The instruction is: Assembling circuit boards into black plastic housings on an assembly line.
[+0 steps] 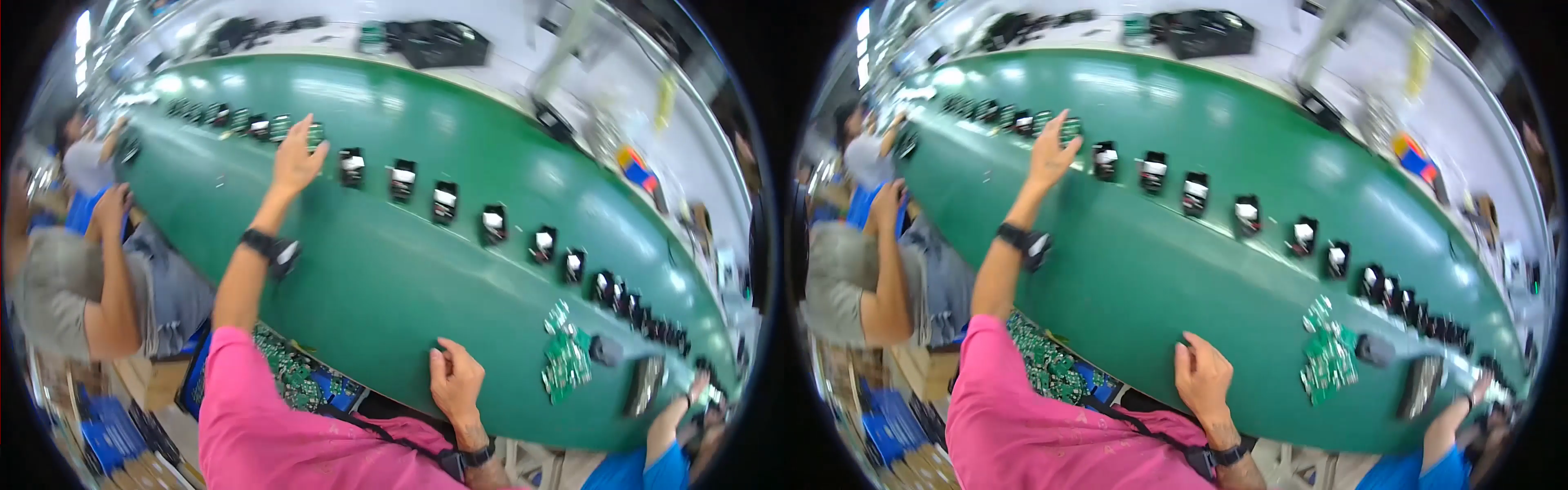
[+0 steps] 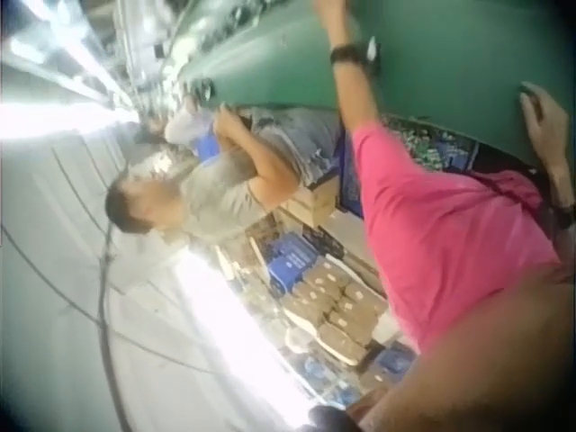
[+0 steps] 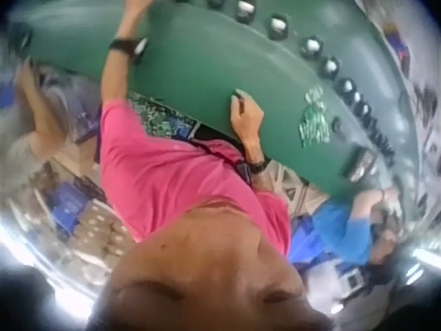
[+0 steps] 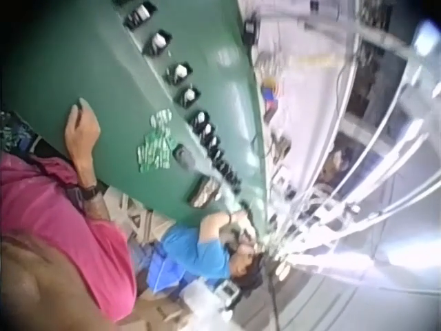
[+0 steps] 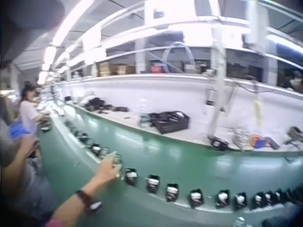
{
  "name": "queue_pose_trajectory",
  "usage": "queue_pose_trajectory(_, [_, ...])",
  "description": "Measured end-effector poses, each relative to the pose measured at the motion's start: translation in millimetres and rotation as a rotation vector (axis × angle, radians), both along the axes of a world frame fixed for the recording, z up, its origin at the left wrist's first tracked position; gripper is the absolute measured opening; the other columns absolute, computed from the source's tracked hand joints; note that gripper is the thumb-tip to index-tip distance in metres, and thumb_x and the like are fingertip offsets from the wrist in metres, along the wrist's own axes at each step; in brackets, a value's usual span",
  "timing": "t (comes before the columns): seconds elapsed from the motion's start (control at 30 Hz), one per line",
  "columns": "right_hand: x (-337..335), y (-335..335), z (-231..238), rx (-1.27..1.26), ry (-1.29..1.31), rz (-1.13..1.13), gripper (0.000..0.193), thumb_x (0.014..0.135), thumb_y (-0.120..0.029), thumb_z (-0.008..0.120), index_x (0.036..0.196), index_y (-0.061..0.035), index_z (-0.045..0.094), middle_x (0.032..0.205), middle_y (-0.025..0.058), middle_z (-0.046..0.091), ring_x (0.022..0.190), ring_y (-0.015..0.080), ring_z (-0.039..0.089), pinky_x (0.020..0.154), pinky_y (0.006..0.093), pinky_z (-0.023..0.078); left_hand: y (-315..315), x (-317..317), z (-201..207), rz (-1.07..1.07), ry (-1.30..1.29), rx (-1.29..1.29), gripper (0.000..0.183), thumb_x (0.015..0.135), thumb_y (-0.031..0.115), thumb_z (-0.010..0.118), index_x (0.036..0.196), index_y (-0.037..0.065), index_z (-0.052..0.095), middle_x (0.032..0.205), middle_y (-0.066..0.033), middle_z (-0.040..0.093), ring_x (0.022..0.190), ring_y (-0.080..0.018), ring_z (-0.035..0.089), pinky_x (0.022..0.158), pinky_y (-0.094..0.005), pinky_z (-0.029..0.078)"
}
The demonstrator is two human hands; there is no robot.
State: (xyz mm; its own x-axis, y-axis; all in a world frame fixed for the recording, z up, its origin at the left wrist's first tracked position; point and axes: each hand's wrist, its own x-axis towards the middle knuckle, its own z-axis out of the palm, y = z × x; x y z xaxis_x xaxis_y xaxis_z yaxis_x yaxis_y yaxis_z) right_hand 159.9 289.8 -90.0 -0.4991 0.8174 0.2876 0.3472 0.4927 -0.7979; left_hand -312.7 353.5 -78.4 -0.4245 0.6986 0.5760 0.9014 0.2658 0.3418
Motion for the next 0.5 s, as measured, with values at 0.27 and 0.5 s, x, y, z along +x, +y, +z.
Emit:
queue_pose_trajectory(0.27, [17.4,14.7,20.7,0.053,0.061,0.045,0.014,0.087,-0.009,0.072,0.098,-0.0032,0.070,0.080,0.0128,0.068,0.067,0.0273,0.065,0.062,0.0365,0.052,-20.9,19.1,0.4,-0.112,-0.199,-0.167,0.072,0.070,0.019,0.086,0.134,0.001,0.057,0.111,-0.0126,0.067,0.088,-0.0152,0.062,0.078,-0.0300,0.050])
queue_pose_trajectory(0.5, [106.0,131.9,41.9,0.354,-0.508,-0.507,0.030,0.086,-0.020,0.074,0.105,0.0014,0.064,0.107,0.0174,0.061,0.100,0.0346,0.060,0.088,0.0448,0.048,-61.2,258.5,52.3,-0.474,-0.527,-0.304,0.065,0.067,0.015,0.084,0.125,0.002,0.058,0.121,-0.0174,0.064,0.097,-0.0294,0.068,0.085,-0.0374,0.056])
